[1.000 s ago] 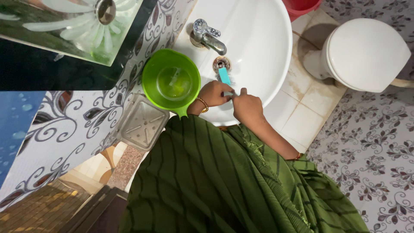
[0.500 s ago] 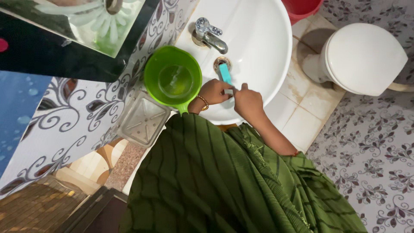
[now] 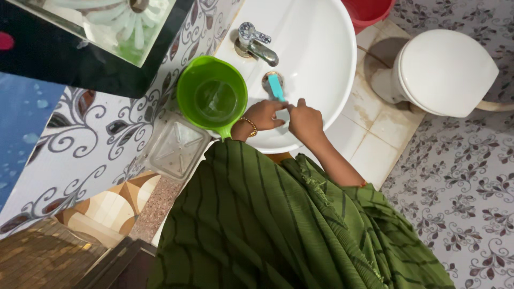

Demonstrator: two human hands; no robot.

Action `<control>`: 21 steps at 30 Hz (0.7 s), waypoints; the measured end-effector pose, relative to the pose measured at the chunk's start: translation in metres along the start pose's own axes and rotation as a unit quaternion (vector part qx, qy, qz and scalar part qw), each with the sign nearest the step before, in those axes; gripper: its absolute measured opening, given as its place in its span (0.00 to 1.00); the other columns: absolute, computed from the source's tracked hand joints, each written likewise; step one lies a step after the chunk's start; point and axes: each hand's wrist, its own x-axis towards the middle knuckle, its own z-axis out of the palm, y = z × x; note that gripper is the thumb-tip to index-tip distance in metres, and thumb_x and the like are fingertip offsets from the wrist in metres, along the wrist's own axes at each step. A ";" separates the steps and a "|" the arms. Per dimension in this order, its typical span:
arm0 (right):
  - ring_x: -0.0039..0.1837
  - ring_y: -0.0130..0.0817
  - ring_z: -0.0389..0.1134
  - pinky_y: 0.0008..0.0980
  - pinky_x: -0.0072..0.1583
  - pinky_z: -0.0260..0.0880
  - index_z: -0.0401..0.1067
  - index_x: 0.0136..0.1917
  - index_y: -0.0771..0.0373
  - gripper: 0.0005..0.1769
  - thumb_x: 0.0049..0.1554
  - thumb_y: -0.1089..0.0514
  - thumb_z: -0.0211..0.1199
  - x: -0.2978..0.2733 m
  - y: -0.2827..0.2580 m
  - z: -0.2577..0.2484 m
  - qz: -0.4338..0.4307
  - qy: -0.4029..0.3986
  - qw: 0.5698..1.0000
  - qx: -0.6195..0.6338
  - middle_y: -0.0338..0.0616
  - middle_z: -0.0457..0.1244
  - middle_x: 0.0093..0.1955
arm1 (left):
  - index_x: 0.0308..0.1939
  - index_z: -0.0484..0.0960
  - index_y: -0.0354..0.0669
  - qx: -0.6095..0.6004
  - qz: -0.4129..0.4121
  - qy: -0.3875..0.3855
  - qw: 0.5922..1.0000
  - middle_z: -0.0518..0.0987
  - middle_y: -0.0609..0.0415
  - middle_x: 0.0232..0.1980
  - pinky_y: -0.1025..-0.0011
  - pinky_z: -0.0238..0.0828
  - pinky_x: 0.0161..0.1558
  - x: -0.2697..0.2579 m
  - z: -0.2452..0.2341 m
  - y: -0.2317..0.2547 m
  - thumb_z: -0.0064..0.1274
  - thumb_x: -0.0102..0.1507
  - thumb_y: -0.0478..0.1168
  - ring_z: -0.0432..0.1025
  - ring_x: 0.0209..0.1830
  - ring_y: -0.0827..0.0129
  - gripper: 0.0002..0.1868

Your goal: The person cleans the sink using a blue brush and a green mug, scrubbing the basin and around the faucet.

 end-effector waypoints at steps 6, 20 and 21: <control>0.38 0.50 0.73 0.45 0.39 0.73 0.77 0.56 0.62 0.22 0.46 0.63 0.62 -0.011 -0.012 -0.005 -0.022 -0.043 0.998 -0.051 0.57 0.65 0.48 | 0.57 0.85 0.56 0.011 -0.051 -0.015 0.999 0.88 0.53 0.55 0.63 0.79 0.56 -0.001 0.001 0.001 0.61 0.60 0.50 0.82 0.48 0.58 0.21; 0.39 0.50 0.72 0.46 0.40 0.73 0.77 0.51 0.65 0.17 0.47 0.65 0.61 -0.023 -0.009 -0.006 -0.037 -0.059 0.996 -0.048 0.57 0.65 0.47 | 0.53 0.83 0.48 -0.017 -0.067 -0.044 0.997 0.84 0.54 0.54 0.62 0.76 0.53 -0.005 -0.009 0.022 0.62 0.59 0.45 0.80 0.46 0.57 0.18; 0.40 0.50 0.72 0.46 0.41 0.73 0.78 0.51 0.65 0.16 0.47 0.65 0.62 -0.024 -0.009 -0.008 -0.043 -0.064 0.996 -0.052 0.57 0.65 0.47 | 0.50 0.84 0.47 -0.014 -0.062 -0.045 0.997 0.84 0.53 0.50 0.62 0.76 0.51 -0.005 -0.007 0.023 0.63 0.60 0.45 0.80 0.45 0.57 0.15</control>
